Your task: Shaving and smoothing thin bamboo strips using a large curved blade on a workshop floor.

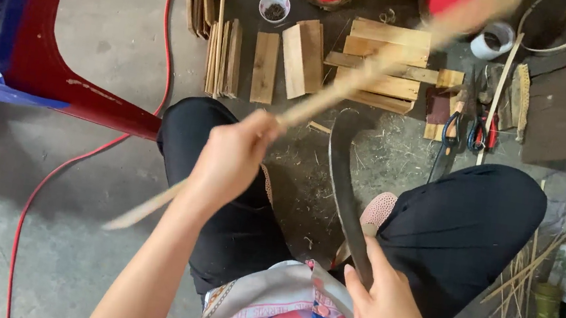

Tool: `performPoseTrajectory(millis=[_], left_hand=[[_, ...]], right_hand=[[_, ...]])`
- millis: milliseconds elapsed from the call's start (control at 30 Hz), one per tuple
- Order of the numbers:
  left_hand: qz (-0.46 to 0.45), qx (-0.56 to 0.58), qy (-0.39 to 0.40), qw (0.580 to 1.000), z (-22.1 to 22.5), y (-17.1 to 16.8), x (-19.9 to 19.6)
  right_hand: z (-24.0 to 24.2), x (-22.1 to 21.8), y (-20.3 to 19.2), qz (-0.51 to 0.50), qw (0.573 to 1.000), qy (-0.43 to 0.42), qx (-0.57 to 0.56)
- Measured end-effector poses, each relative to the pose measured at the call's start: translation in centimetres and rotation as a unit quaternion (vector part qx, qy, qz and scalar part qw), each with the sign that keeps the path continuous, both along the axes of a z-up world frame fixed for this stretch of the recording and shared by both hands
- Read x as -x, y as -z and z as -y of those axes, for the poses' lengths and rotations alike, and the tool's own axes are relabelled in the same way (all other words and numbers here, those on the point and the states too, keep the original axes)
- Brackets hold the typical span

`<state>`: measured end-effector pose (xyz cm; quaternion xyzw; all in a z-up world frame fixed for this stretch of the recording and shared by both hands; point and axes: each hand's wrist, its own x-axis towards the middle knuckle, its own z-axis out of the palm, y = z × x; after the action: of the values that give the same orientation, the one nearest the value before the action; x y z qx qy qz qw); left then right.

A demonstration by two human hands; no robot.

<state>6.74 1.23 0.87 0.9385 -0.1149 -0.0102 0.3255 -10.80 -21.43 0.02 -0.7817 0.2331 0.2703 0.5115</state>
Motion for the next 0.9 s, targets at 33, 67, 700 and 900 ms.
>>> performPoseTrajectory(millis=[33, 67, 700, 900], left_hand=[[-0.070, -0.056, 0.018, 0.996, 0.3, 0.3, 0.2], [-0.068, -0.057, 0.018, 0.996, 0.4, 0.5, 0.1], [0.041, -0.073, -0.010, 0.996, -0.8, -0.6, -0.8], [-0.001, -0.166, 0.038, 0.985, -0.7, -0.7, -0.7]], right_hand=[[-0.1, -0.1, -0.1, -0.008, 1.000, -0.001, 0.013], [0.1, 0.1, 0.2, -0.006, 1.000, -0.001, 0.013], [-0.3, 0.5, 0.5, -0.011, 0.999, -0.043, 0.004], [-0.2, 2.4, 3.9, 0.007, 0.979, -0.132, 0.152]])
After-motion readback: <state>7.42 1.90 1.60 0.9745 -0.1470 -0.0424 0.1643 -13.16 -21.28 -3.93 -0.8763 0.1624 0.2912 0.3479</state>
